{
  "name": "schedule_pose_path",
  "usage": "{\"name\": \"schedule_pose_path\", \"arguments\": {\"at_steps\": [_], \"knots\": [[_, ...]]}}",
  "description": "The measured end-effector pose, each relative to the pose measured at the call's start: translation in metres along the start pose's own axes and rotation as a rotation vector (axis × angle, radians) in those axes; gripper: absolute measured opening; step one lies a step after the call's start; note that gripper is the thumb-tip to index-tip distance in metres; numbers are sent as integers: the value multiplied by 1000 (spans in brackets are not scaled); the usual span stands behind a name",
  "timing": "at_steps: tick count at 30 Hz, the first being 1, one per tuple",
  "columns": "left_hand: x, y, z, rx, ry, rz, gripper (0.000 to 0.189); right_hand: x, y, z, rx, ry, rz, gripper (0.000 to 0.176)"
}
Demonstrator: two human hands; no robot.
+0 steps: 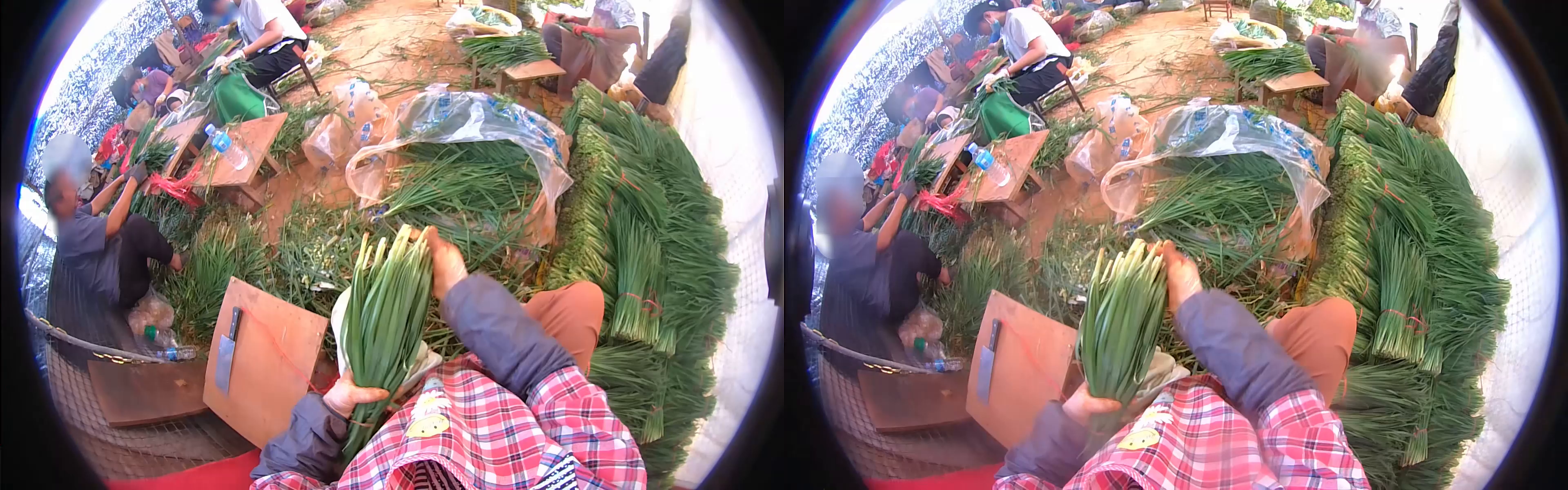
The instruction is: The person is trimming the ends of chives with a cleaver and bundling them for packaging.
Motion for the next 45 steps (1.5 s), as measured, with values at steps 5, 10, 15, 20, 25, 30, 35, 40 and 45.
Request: {"name": "schedule_pose_path", "arguments": {"at_steps": [5, 10, 15, 20, 25, 30, 35, 40, 45], "knots": [[16, -35, 12, 64, -58, -44, 53, 51, 34, 44, 84, -174, -261, 31], [33, -40, 37, -8, -284, -139, 57, 78, 11, 62, -19, -516, -189, 27], [34, -37, 44, -78, -345, -138, 58, 84, -56, -20, -811, -943, 139, 56], [37, -38, 47, -48, -373, -150, 60, 51, -67, -75, -912, -766, 220, 60], [38, -31, 56, -66, -403, -233, 58, 33, -60, -78, -659, -671, 191, 32], [45, -26, 66, 8, -374, -182, 60, 9, -48, -29, -529, -998, 390, 32], [9, -13, 46, -51, -457, 37, 76, -11, -34, -14, -366, -929, 414, 29], [-2, -7, 39, -63, -480, 172, 72, -5, -37, -10, -347, -1007, 406, 27], [9, -11, 38, -127, -497, 67, 66, 14, -52, 9, -335, -796, 144, 40]]}}
Point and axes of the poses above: each hand's wrist, its own y-axis towards the middle knuckle, its own x-axis out of the back of the hand, z = x × y, the point moved 2 cm from there along y, towards the middle knuckle, and after that the axes turned 2 degrees about -y, right-handed, at the moved point
